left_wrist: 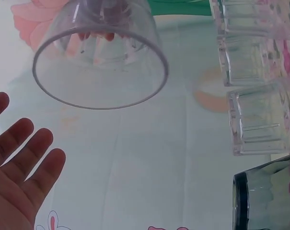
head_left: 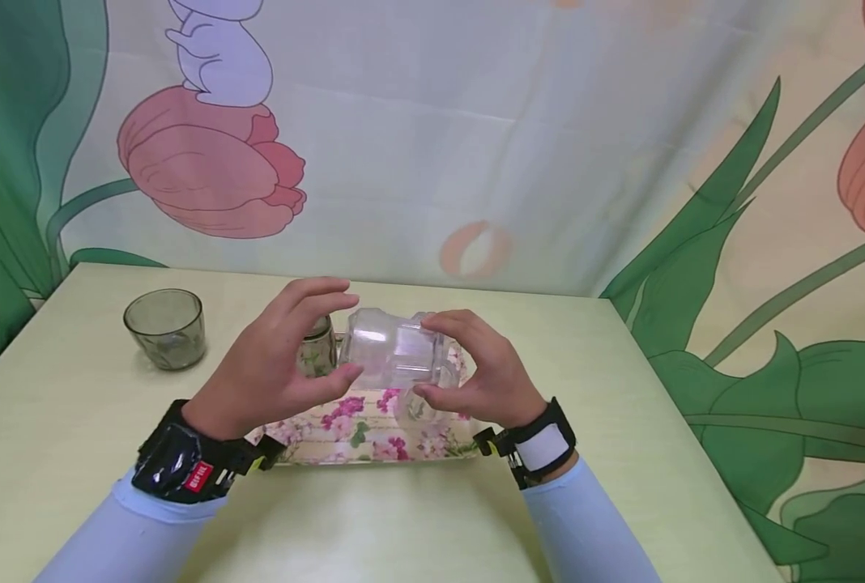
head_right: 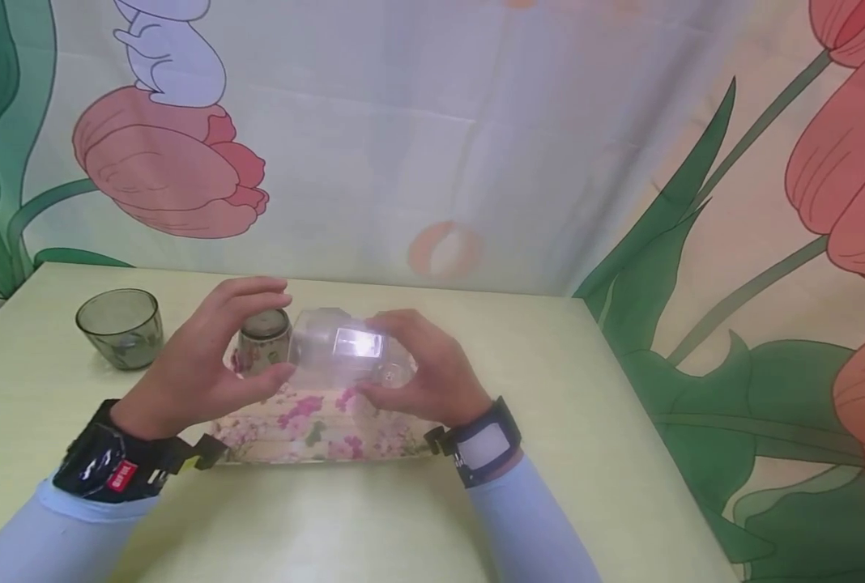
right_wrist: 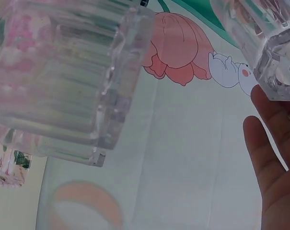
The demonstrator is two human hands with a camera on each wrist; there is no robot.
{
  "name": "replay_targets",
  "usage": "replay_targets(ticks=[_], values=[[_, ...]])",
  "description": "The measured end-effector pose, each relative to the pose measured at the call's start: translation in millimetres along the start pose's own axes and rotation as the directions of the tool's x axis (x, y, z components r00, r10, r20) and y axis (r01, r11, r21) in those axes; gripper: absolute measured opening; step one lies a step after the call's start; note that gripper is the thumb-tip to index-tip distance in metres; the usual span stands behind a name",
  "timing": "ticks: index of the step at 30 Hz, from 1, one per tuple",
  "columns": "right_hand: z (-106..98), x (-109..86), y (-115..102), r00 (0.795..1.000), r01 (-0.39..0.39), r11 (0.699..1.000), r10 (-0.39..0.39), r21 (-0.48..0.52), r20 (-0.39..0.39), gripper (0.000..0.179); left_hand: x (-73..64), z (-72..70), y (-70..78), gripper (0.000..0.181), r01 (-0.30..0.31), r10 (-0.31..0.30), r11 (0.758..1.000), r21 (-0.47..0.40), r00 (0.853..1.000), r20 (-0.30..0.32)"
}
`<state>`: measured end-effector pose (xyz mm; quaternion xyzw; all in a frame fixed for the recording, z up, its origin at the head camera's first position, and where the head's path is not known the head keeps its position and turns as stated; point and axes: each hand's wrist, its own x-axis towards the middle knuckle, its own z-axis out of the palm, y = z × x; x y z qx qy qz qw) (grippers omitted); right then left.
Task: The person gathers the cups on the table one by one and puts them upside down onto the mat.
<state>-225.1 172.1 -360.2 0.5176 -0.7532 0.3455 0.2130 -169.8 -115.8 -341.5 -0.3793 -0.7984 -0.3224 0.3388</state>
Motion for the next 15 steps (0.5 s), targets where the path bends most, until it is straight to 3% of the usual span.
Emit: replay_targets(ticks=[15], values=[[8.0, 3.5, 7.4, 0.997, -0.036, 0.995, 0.043, -0.096, 0.071, 0.069, -2.0, 2.9, -1.9, 0.061, 0.042, -0.041, 0.999, -0.009, 0.998, 0.049]])
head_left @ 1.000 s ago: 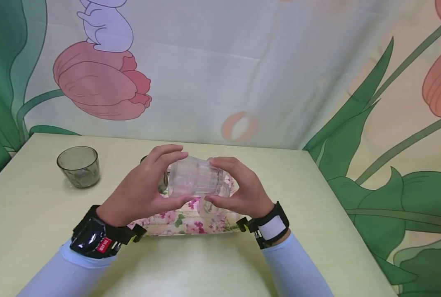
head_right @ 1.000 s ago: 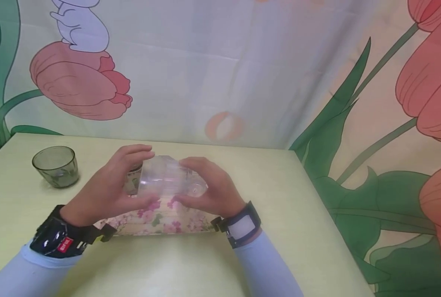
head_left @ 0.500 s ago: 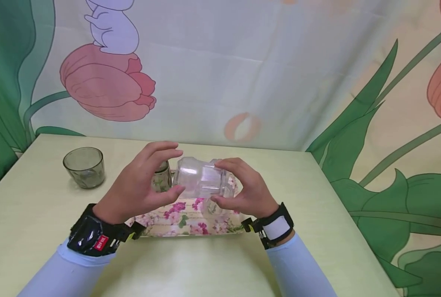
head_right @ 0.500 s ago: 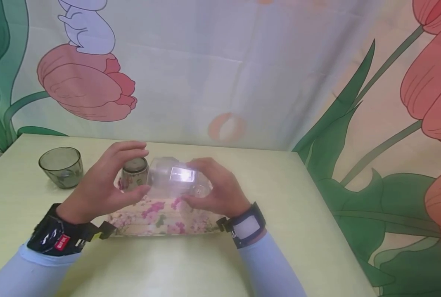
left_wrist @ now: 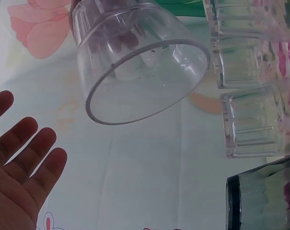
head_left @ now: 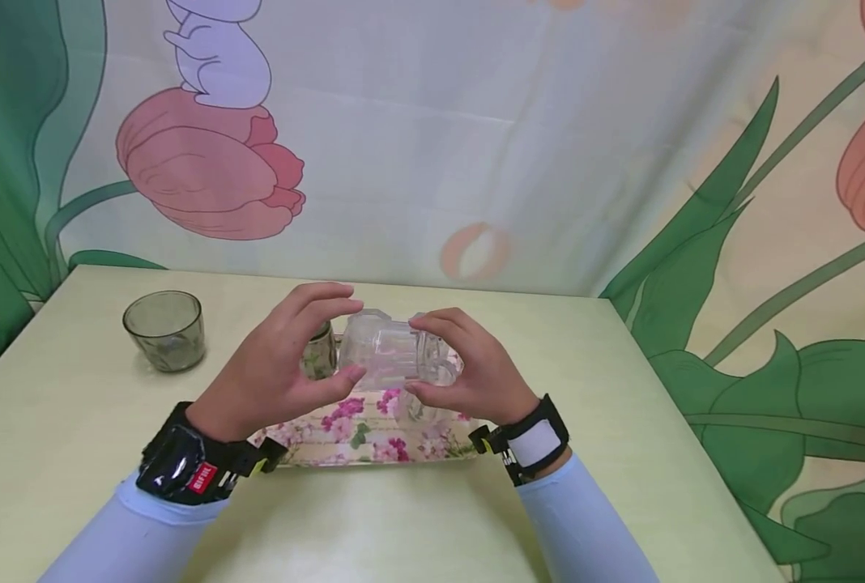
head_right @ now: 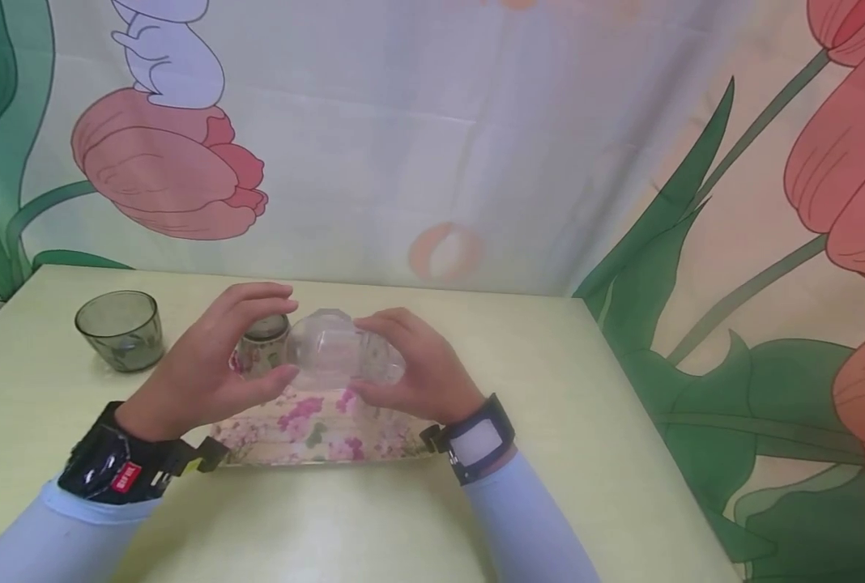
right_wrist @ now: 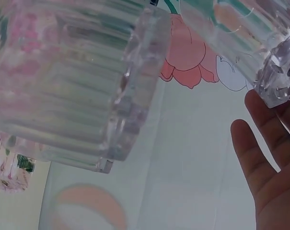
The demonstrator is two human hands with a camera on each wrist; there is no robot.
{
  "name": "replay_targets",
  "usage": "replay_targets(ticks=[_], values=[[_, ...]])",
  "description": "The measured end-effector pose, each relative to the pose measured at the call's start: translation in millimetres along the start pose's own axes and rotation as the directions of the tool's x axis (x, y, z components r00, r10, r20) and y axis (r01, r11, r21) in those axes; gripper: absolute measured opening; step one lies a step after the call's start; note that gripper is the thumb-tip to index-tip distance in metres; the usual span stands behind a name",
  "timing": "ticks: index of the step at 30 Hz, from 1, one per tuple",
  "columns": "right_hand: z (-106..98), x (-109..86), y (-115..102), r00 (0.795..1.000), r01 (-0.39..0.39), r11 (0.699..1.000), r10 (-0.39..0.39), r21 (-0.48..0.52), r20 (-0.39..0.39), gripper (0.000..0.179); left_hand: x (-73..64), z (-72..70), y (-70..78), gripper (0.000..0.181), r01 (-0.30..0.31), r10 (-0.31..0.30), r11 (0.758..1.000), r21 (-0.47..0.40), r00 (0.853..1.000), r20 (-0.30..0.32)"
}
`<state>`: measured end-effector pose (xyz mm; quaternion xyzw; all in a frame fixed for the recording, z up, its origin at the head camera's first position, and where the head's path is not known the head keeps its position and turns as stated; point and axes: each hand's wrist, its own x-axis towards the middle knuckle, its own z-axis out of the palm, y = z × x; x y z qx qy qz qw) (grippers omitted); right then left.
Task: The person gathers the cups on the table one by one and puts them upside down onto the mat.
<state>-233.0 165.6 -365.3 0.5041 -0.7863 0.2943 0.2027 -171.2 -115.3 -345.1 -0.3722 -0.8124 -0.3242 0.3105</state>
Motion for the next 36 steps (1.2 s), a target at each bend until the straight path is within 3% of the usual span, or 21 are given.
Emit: replay_targets(ticks=[16, 22, 29, 36], values=[[3, 29.6, -1, 0.988, 0.029, 0.995, -0.015, -0.090, 0.153, 0.068, 0.5, -2.0, -1.7, 0.064, 0.008, -0.008, 1.000, 0.007, 1.000, -0.007], [13, 33.0, 4, 0.969, -0.005, 0.995, 0.029, -0.101, 0.246, 0.071, -0.3, -1.8, -1.9, 0.064, 0.012, -0.012, 1.000, 0.014, 1.000, -0.014], [21, 40.1, 4, 0.954, -0.014, 0.995, 0.045, -0.103, 0.298, 0.071, 0.4, -2.5, -4.1, 0.061, 0.006, -0.005, 1.000, 0.022, 0.999, -0.045], [29, 42.5, 3, 0.925, -0.051, 0.988, 0.102, -0.145, 0.366, 0.069, 0.2, -2.3, -5.5, 0.061, 0.023, -0.021, 0.999, 0.025, 0.998, -0.054]])
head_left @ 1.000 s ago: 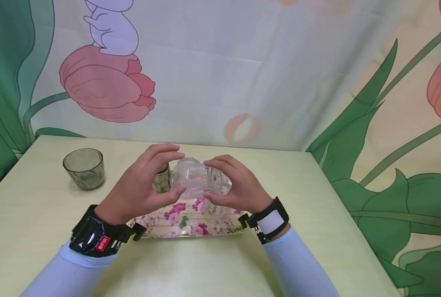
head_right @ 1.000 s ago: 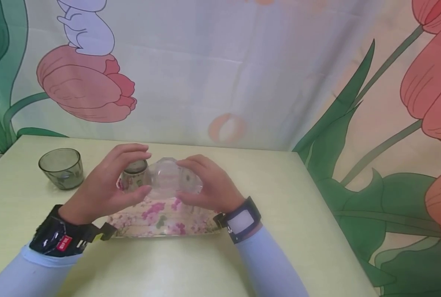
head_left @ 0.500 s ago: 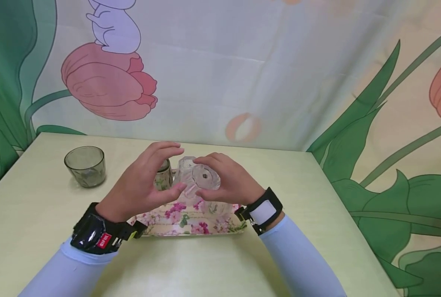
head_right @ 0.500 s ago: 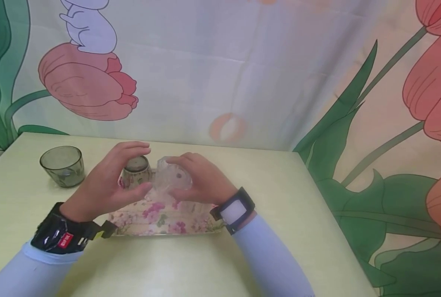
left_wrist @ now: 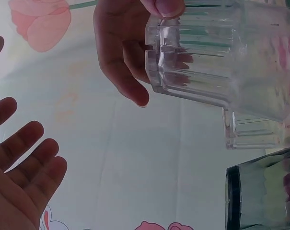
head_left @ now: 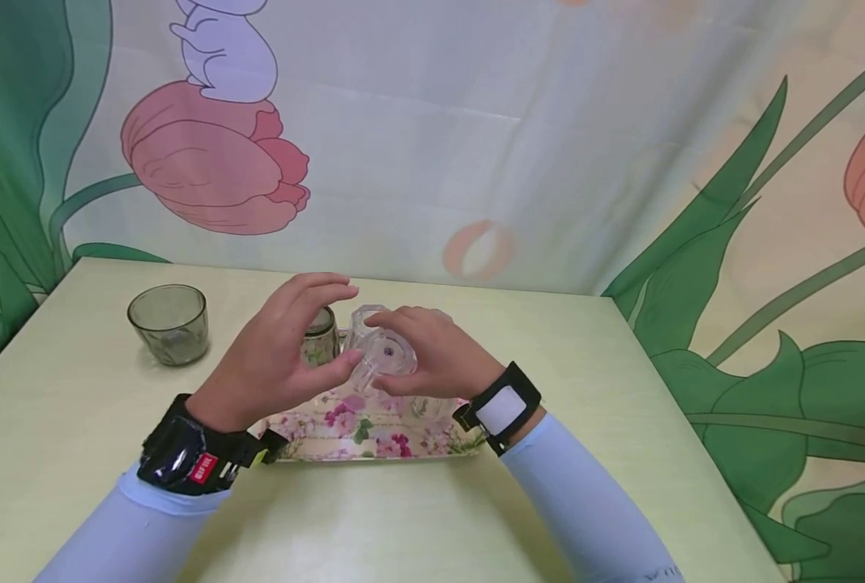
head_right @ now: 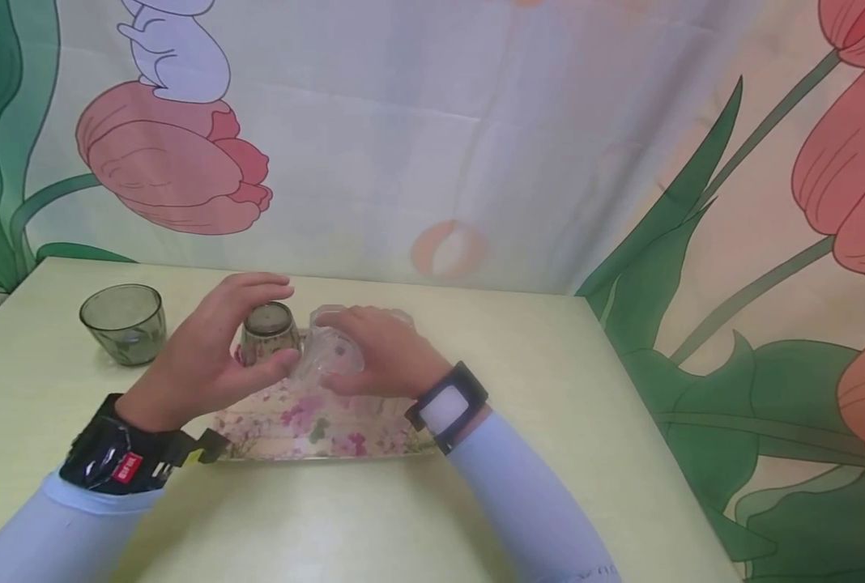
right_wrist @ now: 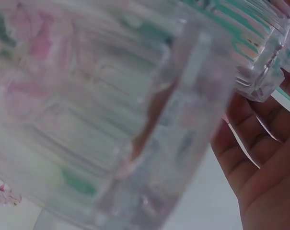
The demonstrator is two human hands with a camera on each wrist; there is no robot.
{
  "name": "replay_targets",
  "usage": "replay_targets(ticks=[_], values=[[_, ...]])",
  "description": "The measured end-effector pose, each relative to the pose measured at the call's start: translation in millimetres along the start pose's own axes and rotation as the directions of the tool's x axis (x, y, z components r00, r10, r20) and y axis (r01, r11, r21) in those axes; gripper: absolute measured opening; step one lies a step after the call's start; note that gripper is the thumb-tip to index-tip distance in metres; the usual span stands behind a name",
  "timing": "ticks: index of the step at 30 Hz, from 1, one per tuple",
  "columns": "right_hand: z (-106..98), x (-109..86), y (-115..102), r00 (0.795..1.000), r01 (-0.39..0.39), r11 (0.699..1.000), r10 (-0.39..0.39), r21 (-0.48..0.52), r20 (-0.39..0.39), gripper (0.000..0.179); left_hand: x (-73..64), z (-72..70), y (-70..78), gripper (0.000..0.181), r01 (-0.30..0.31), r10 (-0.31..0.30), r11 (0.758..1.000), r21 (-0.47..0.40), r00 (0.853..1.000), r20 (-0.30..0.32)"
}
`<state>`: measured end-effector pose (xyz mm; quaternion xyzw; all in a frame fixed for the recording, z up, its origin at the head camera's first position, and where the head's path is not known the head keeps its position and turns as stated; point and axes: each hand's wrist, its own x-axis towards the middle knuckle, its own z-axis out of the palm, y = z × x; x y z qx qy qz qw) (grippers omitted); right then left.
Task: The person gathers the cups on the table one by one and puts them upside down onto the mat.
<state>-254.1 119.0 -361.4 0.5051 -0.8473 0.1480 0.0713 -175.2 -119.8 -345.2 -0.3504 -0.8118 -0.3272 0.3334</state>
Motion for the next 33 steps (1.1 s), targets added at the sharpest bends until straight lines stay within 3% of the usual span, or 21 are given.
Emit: replay_targets(ticks=[13, 33], values=[[7, 2.4, -2, 0.996, -0.013, 1.000, 0.013, 0.005, 0.088, 0.067, -0.8, 0.7, -0.2, 0.063, 0.015, -0.015, 1.000, 0.001, 1.000, 0.002], [19, 6.9, -6, 0.973, -0.075, 0.997, 0.079, -0.028, 0.216, 0.068, -2.9, 0.9, -1.6, 0.064, 0.057, -0.057, 0.998, 0.014, 0.998, 0.023]])
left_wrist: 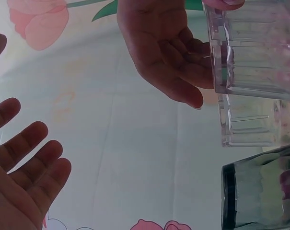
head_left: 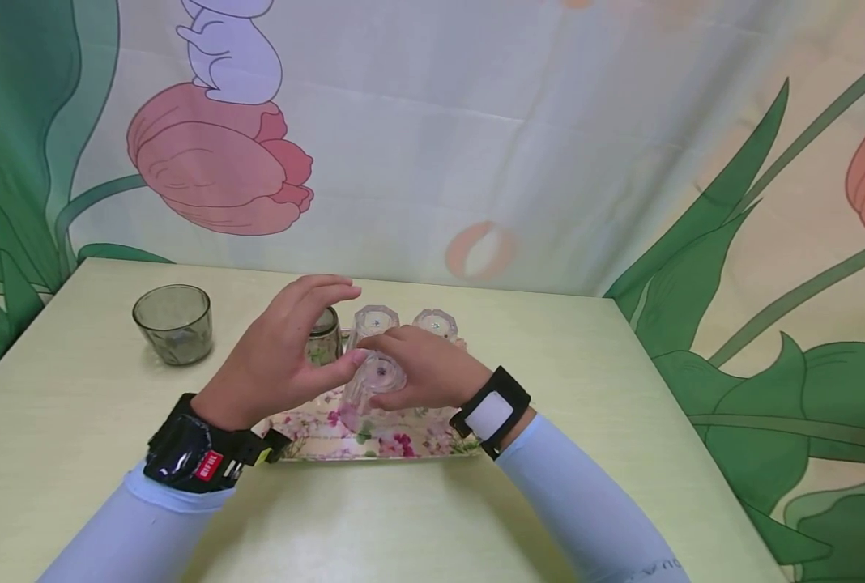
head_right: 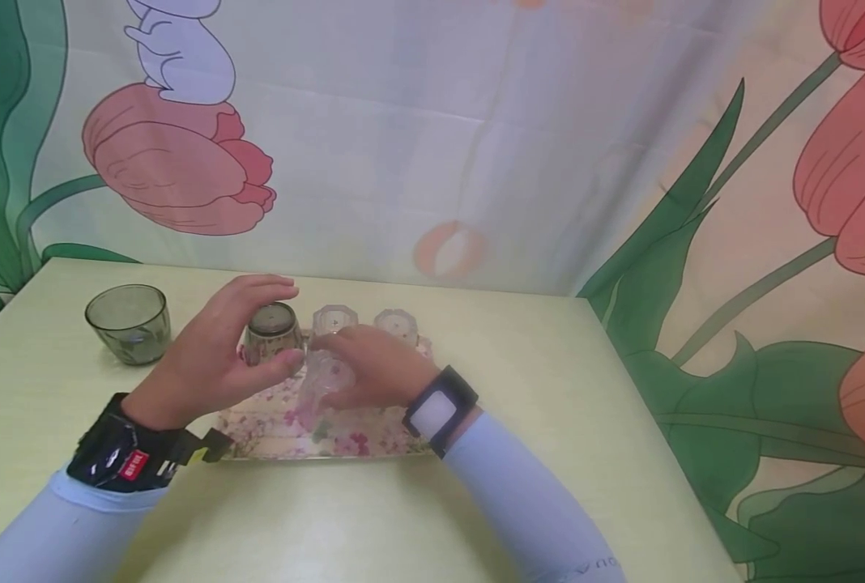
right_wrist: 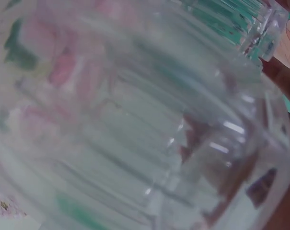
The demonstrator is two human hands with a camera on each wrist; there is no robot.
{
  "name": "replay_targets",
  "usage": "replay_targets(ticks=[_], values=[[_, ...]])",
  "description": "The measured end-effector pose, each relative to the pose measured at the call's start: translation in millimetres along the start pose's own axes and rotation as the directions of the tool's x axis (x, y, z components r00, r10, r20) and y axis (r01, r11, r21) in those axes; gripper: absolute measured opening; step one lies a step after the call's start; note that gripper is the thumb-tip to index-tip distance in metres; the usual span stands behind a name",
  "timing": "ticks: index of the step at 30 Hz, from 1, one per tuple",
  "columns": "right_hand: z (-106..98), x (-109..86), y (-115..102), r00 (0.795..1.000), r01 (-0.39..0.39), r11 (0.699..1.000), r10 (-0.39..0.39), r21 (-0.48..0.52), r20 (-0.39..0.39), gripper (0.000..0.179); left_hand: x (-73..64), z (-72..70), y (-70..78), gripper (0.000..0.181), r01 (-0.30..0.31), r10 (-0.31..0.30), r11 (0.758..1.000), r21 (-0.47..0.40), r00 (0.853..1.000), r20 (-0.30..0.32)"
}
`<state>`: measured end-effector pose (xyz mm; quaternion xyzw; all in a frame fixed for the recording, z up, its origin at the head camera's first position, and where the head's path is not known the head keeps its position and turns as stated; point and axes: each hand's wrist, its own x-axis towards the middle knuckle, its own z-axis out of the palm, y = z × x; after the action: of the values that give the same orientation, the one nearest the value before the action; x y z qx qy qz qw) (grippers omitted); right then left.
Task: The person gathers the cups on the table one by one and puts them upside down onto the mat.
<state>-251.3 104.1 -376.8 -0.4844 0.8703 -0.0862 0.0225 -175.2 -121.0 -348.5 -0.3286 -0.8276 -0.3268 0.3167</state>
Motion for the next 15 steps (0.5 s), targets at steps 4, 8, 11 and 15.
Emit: replay_targets(ticks=[4, 8, 11, 15], values=[[1.8, 0.4, -0.7, 1.000, 0.000, 1.000, 0.000, -0.003, -0.004, 0.070, 0.4, -0.8, 1.1, 0.065, 0.013, -0.013, 1.000, 0.003, 1.000, 0.012], [2.3, 0.7, -2.2, 1.000, 0.006, 1.000, -0.006, -0.009, -0.006, 0.071, 0.2, -0.6, 1.3, 0.065, 0.013, -0.013, 1.000, 0.001, 1.000, 0.012], [3.5, 1.1, -2.2, 1.000, 0.012, 1.000, -0.012, -0.017, -0.013, 0.072, 0.3, -0.2, 1.4, 0.065, 0.014, -0.014, 1.000, -0.001, 1.000, 0.017], [5.3, 1.1, -1.8, 1.000, 0.012, 1.000, -0.013, -0.017, -0.026, 0.071, 0.5, -0.2, 1.8, 0.064, 0.022, -0.022, 1.000, -0.004, 0.999, 0.028]])
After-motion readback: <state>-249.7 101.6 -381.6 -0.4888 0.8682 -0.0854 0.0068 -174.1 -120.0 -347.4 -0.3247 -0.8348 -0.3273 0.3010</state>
